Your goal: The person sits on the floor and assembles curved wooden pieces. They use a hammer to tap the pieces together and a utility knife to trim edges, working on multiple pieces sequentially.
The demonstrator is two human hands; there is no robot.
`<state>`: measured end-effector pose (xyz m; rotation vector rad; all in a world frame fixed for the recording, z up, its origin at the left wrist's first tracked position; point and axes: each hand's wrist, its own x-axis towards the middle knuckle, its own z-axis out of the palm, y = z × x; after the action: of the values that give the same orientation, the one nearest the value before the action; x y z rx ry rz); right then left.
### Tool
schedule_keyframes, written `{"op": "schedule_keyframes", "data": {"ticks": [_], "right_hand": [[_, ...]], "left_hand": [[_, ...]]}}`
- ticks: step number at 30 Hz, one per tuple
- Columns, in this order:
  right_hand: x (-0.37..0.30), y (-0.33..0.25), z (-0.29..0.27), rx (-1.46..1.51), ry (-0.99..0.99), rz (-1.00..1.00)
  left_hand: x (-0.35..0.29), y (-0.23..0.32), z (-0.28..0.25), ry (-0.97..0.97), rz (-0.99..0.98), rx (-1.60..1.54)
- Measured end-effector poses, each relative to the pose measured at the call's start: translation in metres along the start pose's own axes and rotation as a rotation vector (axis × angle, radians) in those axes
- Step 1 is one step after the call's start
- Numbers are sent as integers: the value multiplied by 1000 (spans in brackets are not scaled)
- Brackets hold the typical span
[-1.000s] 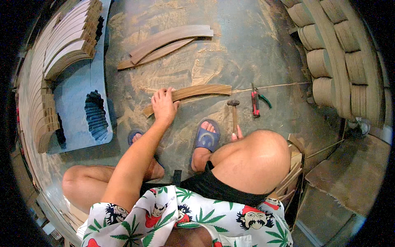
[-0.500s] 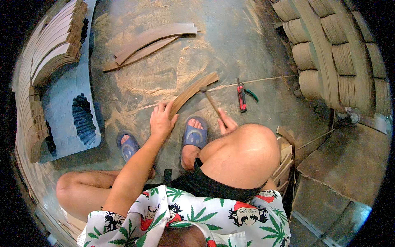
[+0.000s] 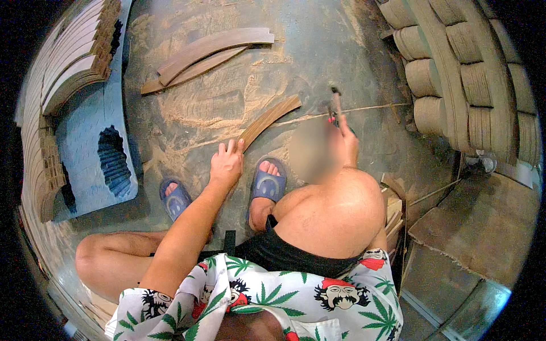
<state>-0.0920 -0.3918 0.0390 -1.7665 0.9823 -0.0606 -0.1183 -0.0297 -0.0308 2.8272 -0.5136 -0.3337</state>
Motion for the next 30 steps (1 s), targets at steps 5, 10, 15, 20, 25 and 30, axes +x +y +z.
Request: {"op": "schedule_keyframes", "data": {"ticks": [5,10,15,20,25,30], "right_hand": [[7,-3,-38,-381,-55,-369],[-37,17,-4,-1022,-482,-872],[-36,53,13,-1209,-534,-1254],[-12,54,27,-705,-21,-942],[15,2,-14,65,-413,-262],[3,-9,-12,32,-386,-63]], "left_hand": [[0,-1,2,18,8,-36],[1,0,-1,3,16,-11],[6,-1,0,-151,36,15],[2,-2,-3,-49,31,-13],[4,3,-3,-63,25,-42],[3,-2,-6,-49,49,-19]]}}
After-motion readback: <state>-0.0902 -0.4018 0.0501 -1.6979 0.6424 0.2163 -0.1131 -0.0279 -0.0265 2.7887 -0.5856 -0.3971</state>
